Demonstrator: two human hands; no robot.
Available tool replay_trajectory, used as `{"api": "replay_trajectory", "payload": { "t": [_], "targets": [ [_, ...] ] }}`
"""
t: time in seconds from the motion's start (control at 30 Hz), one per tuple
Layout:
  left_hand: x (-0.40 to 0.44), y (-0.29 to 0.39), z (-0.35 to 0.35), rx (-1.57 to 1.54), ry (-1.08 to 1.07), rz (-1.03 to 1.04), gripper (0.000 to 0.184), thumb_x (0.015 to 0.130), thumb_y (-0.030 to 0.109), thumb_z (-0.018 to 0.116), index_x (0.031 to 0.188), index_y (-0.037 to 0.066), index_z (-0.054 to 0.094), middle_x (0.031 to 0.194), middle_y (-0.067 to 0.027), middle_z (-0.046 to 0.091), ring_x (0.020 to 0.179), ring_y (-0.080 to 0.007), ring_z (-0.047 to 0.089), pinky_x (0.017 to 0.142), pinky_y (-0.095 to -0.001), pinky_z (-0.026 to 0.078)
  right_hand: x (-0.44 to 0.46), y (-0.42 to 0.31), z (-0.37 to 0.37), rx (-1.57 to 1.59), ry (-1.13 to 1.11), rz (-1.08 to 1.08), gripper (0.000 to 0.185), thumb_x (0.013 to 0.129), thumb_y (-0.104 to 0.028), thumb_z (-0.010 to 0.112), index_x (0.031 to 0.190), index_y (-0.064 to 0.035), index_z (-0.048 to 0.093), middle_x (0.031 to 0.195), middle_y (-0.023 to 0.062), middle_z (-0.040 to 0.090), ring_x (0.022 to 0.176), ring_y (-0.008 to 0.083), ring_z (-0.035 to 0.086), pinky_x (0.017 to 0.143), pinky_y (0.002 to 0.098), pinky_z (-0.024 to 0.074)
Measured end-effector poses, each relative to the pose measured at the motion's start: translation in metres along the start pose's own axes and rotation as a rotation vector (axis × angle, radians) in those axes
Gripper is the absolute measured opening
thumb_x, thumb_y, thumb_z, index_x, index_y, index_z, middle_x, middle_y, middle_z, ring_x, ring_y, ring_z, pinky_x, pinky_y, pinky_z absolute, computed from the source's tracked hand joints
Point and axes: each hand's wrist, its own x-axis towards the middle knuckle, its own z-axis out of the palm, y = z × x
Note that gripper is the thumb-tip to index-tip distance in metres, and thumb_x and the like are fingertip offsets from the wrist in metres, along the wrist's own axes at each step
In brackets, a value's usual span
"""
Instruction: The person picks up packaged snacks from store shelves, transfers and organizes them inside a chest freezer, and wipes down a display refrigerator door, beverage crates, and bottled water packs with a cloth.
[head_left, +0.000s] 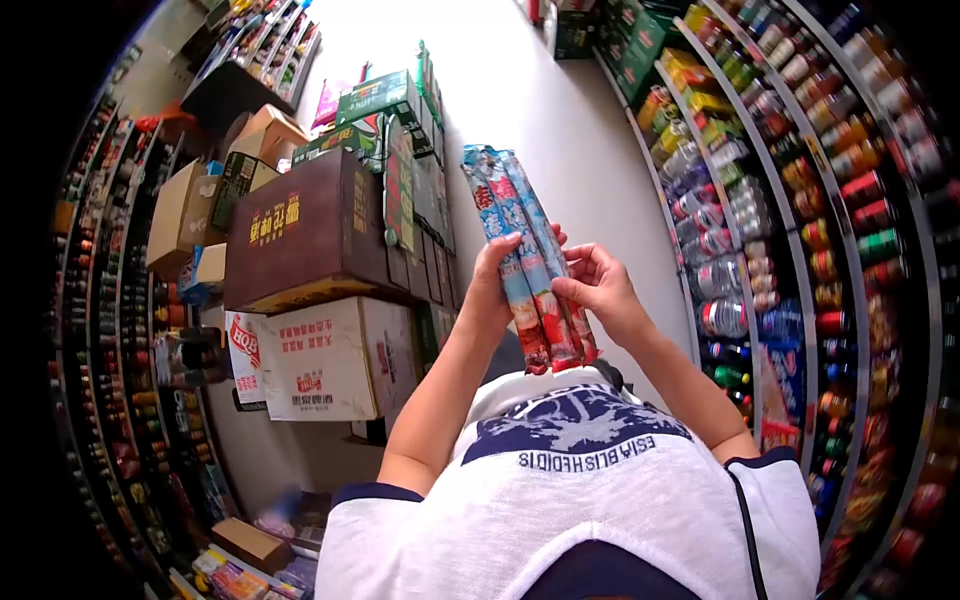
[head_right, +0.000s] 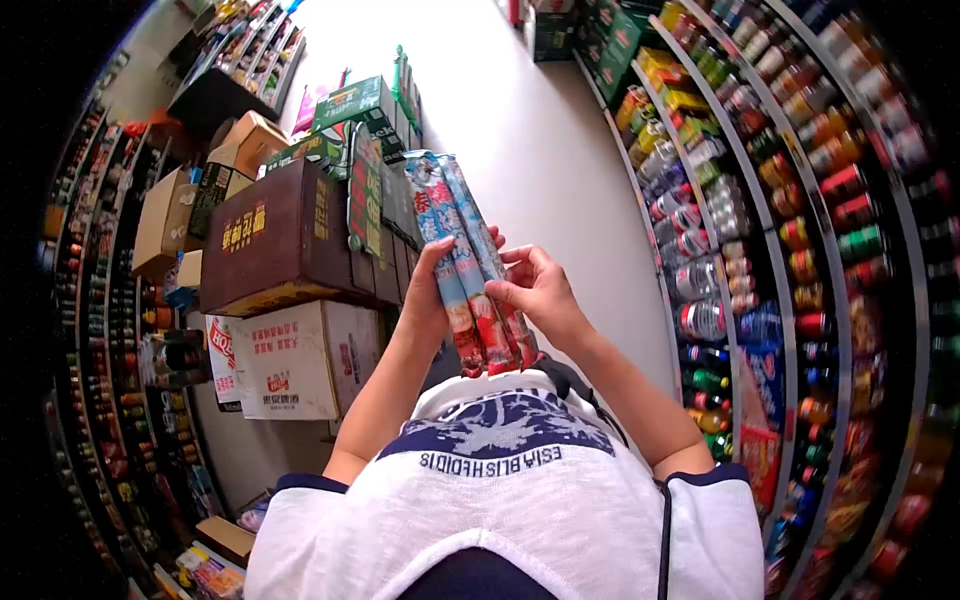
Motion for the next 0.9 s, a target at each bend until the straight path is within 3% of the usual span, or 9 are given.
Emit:
{"api": "replay_trajectory", "payload": {
  "t": [0.2, 0.4, 0.6, 0.67, 0.73, 0.77, 0.9],
  "targets": [
    [0.128, 0.081, -0.023, 0.008, 0.054, 0.048, 0.059, 0.079, 0.034, 0.056, 0.123, -0.004, 0.042, 0.115, -0.0176, 0.055, 0.103, -0.0262, 0.056, 0.092, -0.0404, 0.045, 0.159, -0.029, -0.042, 0.166, -0.069, 0.042, 0.027, 0.088, -0.012, 0.057, 0.109, 0.0032, 0.054, 0.097, 0.0060, 0.062, 0.084, 0.0090, 0.058, 0.077, 0.0226, 0.0474],
    [0.289, 0.156, -0.046, 0.091, 0.117, 0.026, 0.050, 0.080, 0.035, 0.055, 0.113, -0.002, 0.050, 0.098, -0.0140, 0.061, 0.088, -0.0233, 0.062, 0.081, -0.0369, 0.050, 0.314, -0.068, -0.095, 0.228, -0.102, 0.041, 0.025, 0.091, -0.010, 0.049, 0.111, 0.0034, 0.055, 0.098, 0.0046, 0.061, 0.085, 0.0085, 0.056, 0.079, 0.0243, 0.0464],
    [0.468, 0.237, -0.052, 0.060, 0.128, -0.076, 0.040, 0.079, 0.031, 0.058, 0.105, 0.001, 0.051, 0.091, -0.0121, 0.063, 0.081, -0.0229, 0.063, 0.076, -0.0368, 0.052, 0.471, -0.098, -0.154, 0.207, 0.106, 0.041, 0.024, 0.092, -0.013, 0.049, 0.111, 0.0004, 0.051, 0.098, 0.0044, 0.058, 0.090, 0.0098, 0.055, 0.081, 0.0232, 0.0439],
    [0.511, 0.259, -0.054, 0.037, 0.129, -0.106, 0.041, 0.078, 0.030, 0.059, 0.106, 0.001, 0.051, 0.090, -0.0120, 0.062, 0.080, -0.0228, 0.062, 0.076, -0.0367, 0.052, 0.513, -0.115, -0.161, 0.003, 0.189, -0.012, 0.025, 0.091, -0.014, 0.052, 0.111, 0.0006, 0.048, 0.099, 0.0058, 0.057, 0.095, 0.0099, 0.051, 0.086, 0.0250, 0.0416],
    [0.561, 0.275, -0.057, 0.008, 0.202, -0.060, 0.035, 0.079, 0.024, 0.060, 0.101, -0.001, 0.050, 0.084, -0.0110, 0.061, 0.073, -0.0209, 0.062, 0.068, -0.0355, 0.054, 0.563, -0.111, -0.179, -0.017, 0.177, 0.008, 0.037, 0.090, -0.025, 0.055, 0.113, 0.0021, 0.046, 0.103, 0.0090, 0.056, 0.095, 0.0135, 0.053, 0.086, 0.0266, 0.0424],
    [0.586, 0.282, -0.064, -0.005, 0.199, -0.047, 0.035, 0.079, 0.024, 0.061, 0.102, 0.000, 0.050, 0.084, -0.0099, 0.060, 0.073, -0.0202, 0.061, 0.067, -0.0349, 0.054, 0.591, -0.104, -0.185, -0.086, 0.196, -0.092, 0.046, 0.089, -0.030, 0.058, 0.116, 0.0037, 0.042, 0.106, 0.0107, 0.054, 0.097, 0.0153, 0.053, 0.085, 0.0278, 0.0434],
    [0.684, 0.326, -0.086, 0.020, 0.241, -0.028, 0.035, 0.079, 0.026, 0.063, 0.102, 0.003, 0.050, 0.082, -0.0079, 0.059, 0.072, -0.0196, 0.061, 0.068, -0.0352, 0.054, 0.691, -0.153, -0.212, -0.090, 0.112, 0.139, 0.047, 0.091, -0.035, 0.053, 0.114, 0.0038, 0.041, 0.104, 0.0112, 0.055, 0.095, 0.0154, 0.055, 0.084, 0.0280, 0.0448]
  ]
}}
